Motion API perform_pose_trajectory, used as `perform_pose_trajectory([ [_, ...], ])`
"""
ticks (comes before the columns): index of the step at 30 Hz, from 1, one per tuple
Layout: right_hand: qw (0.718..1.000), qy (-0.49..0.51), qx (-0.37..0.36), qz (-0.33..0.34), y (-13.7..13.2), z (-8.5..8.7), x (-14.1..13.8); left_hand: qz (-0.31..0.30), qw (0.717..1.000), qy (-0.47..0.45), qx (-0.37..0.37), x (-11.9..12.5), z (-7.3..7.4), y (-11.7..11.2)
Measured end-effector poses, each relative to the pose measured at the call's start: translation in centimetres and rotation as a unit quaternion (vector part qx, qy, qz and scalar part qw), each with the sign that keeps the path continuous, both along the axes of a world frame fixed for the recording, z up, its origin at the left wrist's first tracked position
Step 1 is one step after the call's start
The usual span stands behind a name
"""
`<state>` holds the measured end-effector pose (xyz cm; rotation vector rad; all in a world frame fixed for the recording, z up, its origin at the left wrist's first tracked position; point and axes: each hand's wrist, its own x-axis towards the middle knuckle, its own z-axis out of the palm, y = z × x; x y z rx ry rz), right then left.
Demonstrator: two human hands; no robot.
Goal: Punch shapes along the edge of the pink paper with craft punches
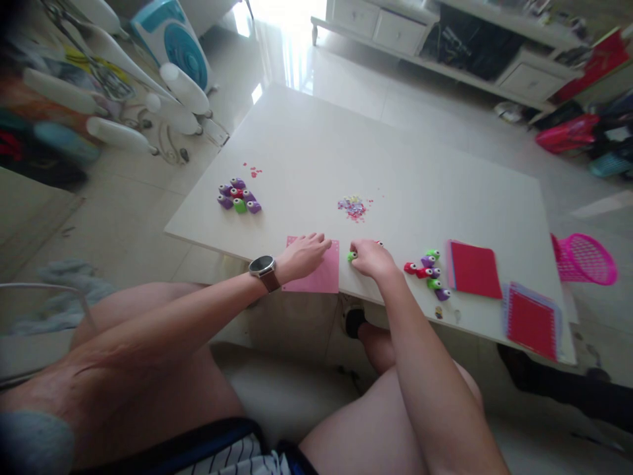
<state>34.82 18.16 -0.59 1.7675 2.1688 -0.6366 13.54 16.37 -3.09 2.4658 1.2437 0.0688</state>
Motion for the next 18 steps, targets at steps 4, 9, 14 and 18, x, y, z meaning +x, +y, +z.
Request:
perform_pose_trajectory([
  [4, 1.000, 0.018, 0.025, -0.007, 0.0, 0.7, -0.4, -0.032, 0.999, 0.001, -0.005, -0.2, 0.7, -1.1],
  [9, 0.996, 0.078, 0.045, -0.001, -0.1, 0.9, -0.9, -0.024, 0.998, -0.029, -0.042, -0.5, 0.1, -0.9],
  [14, 0.979, 0.194, 0.054, -0.031, -0.3, 0.8, -1.5, 0.077, 0.978, -0.152, -0.119, 0.0, 0.6, 0.6],
  [18, 0.958, 0.281, 0.045, -0.043, -0.8, 1.1, -2.7, 0.168, 0.905, -0.294, -0.258, 0.4, 1.1, 1.5],
])
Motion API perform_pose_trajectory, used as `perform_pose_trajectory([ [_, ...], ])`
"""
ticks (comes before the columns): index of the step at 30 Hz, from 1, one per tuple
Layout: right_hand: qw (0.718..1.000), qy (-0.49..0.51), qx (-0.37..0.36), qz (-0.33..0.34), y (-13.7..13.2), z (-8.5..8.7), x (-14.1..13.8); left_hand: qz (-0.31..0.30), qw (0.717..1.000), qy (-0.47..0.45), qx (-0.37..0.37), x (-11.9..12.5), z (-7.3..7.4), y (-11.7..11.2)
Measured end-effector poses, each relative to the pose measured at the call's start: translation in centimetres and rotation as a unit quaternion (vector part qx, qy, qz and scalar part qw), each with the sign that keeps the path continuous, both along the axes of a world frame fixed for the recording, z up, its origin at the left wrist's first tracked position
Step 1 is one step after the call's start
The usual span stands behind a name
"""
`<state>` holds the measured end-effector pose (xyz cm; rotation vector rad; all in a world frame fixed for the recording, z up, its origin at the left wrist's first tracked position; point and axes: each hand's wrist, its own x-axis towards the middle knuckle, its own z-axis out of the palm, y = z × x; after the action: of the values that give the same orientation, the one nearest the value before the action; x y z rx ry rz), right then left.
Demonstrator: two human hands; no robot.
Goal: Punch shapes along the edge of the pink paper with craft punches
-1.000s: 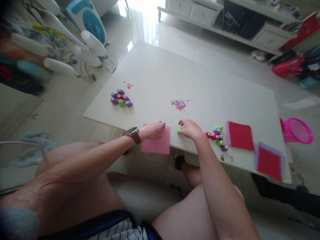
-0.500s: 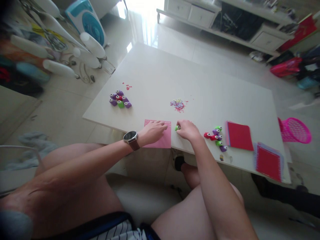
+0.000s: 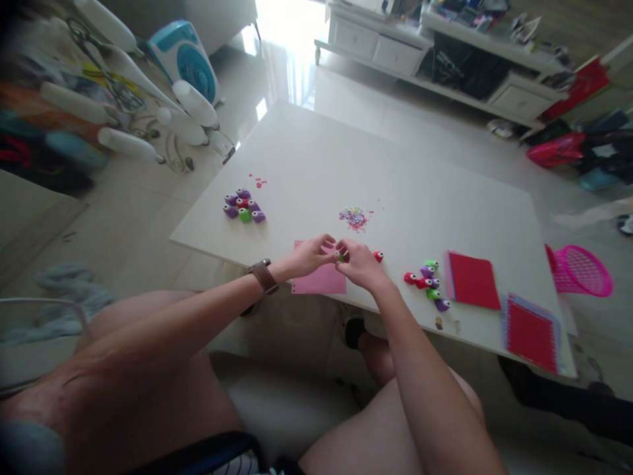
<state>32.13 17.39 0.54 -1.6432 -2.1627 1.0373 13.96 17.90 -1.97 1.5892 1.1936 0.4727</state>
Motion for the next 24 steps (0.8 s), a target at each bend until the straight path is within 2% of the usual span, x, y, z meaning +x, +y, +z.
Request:
perform_pose_trajectory([
  [3, 1.000, 0.026, 0.014, 0.003, -0.3, 0.3, -0.9, 0.029, 0.998, -0.038, -0.030, 0.0, -0.1, 0.4],
  [7, 0.998, 0.064, 0.021, -0.009, -0.4, 0.4, -1.5, 0.029, 0.999, -0.022, -0.026, -1.1, -0.4, 1.5],
  [10, 0.997, 0.065, 0.036, -0.015, -0.3, -0.1, -1.4, 0.007, 0.996, 0.080, 0.035, -3.4, 0.0, 2.7],
  [13, 0.998, 0.019, 0.058, 0.013, -0.3, -0.8, -0.9, 0.005, 0.957, 0.248, 0.148, -6.6, 0.5, 3.7],
  [16, 0.996, -0.030, 0.061, 0.058, -0.5, -1.1, -0.6, -0.002, 0.931, 0.338, 0.135, -9.7, 0.5, 4.2],
  [19, 0.993, -0.062, 0.054, 0.090, -0.9, -1.0, -0.5, 0.000, 0.916, 0.382, 0.126, -11.7, 0.2, 4.4],
  [24, 0.991, -0.068, 0.057, 0.101, -1.0, -0.6, -0.7, -0.019, 0.903, 0.408, 0.131, -12.6, -0.3, 4.4],
])
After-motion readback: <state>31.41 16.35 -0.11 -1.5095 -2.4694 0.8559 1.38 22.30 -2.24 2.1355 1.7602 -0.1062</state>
